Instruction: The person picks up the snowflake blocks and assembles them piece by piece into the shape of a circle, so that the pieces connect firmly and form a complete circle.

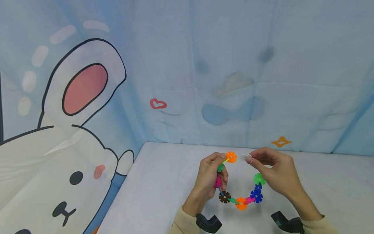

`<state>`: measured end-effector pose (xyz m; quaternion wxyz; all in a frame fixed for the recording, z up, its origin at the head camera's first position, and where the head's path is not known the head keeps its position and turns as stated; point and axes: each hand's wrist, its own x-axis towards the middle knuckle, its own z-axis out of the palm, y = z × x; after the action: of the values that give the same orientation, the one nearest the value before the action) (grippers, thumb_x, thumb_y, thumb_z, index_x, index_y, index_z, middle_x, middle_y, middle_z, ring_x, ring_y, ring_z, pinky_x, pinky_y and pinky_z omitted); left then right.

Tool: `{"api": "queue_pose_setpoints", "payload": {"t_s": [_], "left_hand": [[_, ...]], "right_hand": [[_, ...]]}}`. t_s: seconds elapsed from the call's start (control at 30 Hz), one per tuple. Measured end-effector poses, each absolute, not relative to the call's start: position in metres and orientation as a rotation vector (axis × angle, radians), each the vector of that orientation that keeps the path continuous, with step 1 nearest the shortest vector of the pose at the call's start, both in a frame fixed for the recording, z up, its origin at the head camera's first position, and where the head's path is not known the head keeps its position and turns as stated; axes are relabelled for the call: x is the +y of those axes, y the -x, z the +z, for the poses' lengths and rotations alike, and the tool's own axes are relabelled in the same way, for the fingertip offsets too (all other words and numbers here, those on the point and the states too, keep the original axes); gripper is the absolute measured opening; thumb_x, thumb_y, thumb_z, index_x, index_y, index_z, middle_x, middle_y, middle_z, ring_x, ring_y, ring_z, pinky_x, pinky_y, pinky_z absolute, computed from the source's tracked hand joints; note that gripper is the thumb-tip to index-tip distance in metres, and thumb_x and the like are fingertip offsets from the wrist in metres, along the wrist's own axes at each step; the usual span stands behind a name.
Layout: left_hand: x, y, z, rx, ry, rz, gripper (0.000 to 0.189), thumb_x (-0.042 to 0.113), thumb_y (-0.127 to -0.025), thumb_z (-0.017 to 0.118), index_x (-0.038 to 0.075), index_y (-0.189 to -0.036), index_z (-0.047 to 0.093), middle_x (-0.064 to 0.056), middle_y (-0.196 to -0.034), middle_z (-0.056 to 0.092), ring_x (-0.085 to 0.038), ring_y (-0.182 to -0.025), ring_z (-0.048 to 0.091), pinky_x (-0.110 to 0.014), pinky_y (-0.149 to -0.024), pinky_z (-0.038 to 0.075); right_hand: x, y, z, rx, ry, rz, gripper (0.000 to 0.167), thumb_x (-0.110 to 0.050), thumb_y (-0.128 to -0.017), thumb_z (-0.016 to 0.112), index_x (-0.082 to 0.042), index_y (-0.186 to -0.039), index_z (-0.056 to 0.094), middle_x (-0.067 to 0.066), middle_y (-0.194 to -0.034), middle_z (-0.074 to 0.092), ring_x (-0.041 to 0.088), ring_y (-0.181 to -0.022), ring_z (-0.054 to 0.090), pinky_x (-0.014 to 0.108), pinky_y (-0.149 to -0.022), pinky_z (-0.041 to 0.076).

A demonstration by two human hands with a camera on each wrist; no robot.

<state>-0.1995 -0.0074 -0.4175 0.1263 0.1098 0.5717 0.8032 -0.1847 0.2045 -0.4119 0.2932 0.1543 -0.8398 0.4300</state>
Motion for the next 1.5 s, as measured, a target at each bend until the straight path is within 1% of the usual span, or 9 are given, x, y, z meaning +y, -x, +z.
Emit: {"api": "queue_pose_setpoints", "payload": {"t_s": [0.33, 0.63, 0.73, 0.87, 1.0, 1.17, 1.37, 1.43, 1.5], "left_hand": [[-0.007, 0.192, -0.409, 1.641, -0.313, 2.37, 0.028, 0.033, -0.108, 0.06, 0.009, -0.092, 0.061, 0.002, -0.05, 0.054, -0.008, -0.033, 0.052, -0.019, -0.035, 0.044], [-0.005, 0.188, -0.407, 1.741, -0.373, 2.353, 0.029, 0.029, -0.109, 0.06, 0.001, -0.107, 0.065, 0.001, -0.049, 0.055, -0.008, -0.031, 0.05, -0.02, -0.033, 0.042], [-0.003, 0.186, -0.408, 1.776, -0.415, 2.342, 0.031, 0.028, -0.11, 0.059, -0.002, -0.111, 0.064, 0.0, -0.05, 0.056, -0.008, -0.032, 0.05, -0.02, -0.033, 0.043], [-0.001, 0.185, -0.409, 1.78, -0.468, 2.333, 0.034, 0.027, -0.111, 0.057, -0.006, -0.111, 0.061, -0.001, -0.05, 0.055, -0.008, -0.031, 0.051, -0.02, -0.034, 0.044], [-0.001, 0.186, -0.412, 1.773, -0.494, 2.318, 0.037, 0.028, -0.112, 0.055, -0.008, -0.112, 0.058, 0.0, -0.05, 0.056, -0.007, -0.031, 0.051, -0.02, -0.034, 0.044], [-0.003, 0.188, -0.414, 1.781, -0.517, 2.304, 0.037, 0.029, -0.112, 0.055, -0.008, -0.111, 0.058, -0.001, -0.051, 0.056, -0.008, -0.031, 0.051, -0.021, -0.034, 0.044], [-0.003, 0.189, -0.416, 1.831, -0.599, 2.253, 0.037, 0.028, -0.112, 0.054, -0.009, -0.109, 0.056, -0.036, -0.059, 0.053, -0.009, -0.032, 0.053, -0.022, -0.036, 0.047], [-0.004, 0.191, -0.416, 1.839, -0.602, 2.248, 0.037, 0.029, -0.113, 0.054, -0.008, -0.109, 0.055, -0.035, -0.059, 0.054, -0.009, -0.033, 0.053, -0.022, -0.036, 0.047], [-0.005, 0.193, -0.416, 1.827, -0.576, 2.263, 0.037, 0.029, -0.113, 0.053, -0.007, -0.109, 0.055, -0.022, -0.054, 0.056, -0.009, -0.033, 0.053, -0.022, -0.036, 0.047]], "right_hand": [[0.193, 0.179, -0.408, -2.204, -0.407, 1.02, 0.02, -0.003, -0.079, 0.091, -0.014, -0.083, 0.075, -0.003, -0.08, 0.078, -0.007, -0.078, 0.068, 0.004, -0.076, 0.048], [0.193, 0.178, -0.403, -2.118, -0.555, 0.822, 0.03, 0.004, -0.066, 0.096, -0.008, -0.084, 0.076, 0.001, -0.078, 0.079, 0.024, -0.073, 0.077, 0.01, -0.07, 0.053], [0.192, 0.177, -0.401, -2.08, -0.595, 0.772, 0.033, 0.007, -0.062, 0.096, -0.005, -0.084, 0.075, 0.003, -0.078, 0.078, 0.025, -0.071, 0.077, 0.015, -0.065, 0.055], [0.19, 0.176, -0.401, -2.045, -0.59, 0.774, 0.033, 0.012, -0.062, 0.093, -0.004, -0.082, 0.073, 0.005, -0.077, 0.077, 0.025, -0.068, 0.074, 0.016, -0.057, 0.049], [0.187, 0.175, -0.403, -2.035, -0.575, 0.785, 0.027, 0.014, -0.067, 0.088, -0.003, -0.082, 0.072, 0.008, -0.078, 0.077, 0.025, -0.066, 0.072, 0.015, -0.05, 0.04], [0.183, 0.174, -0.406, -2.036, -0.562, 0.763, 0.022, 0.015, -0.074, 0.083, -0.003, -0.081, 0.072, 0.008, -0.079, 0.077, 0.024, -0.066, 0.071, 0.015, -0.049, 0.039], [0.177, 0.175, -0.409, -1.963, -0.56, 0.695, 0.031, 0.023, -0.065, 0.082, -0.003, -0.079, 0.074, 0.006, -0.073, 0.073, 0.024, -0.061, 0.067, 0.021, -0.049, 0.045], [0.176, 0.176, -0.41, -1.962, -0.56, 0.7, 0.032, 0.022, -0.064, 0.084, -0.003, -0.08, 0.075, 0.006, -0.073, 0.074, 0.024, -0.062, 0.067, 0.02, -0.05, 0.046], [0.176, 0.176, -0.409, -1.972, -0.562, 0.733, 0.032, 0.019, -0.064, 0.089, -0.004, -0.083, 0.076, 0.006, -0.076, 0.076, 0.023, -0.064, 0.07, 0.016, -0.054, 0.048]]}}
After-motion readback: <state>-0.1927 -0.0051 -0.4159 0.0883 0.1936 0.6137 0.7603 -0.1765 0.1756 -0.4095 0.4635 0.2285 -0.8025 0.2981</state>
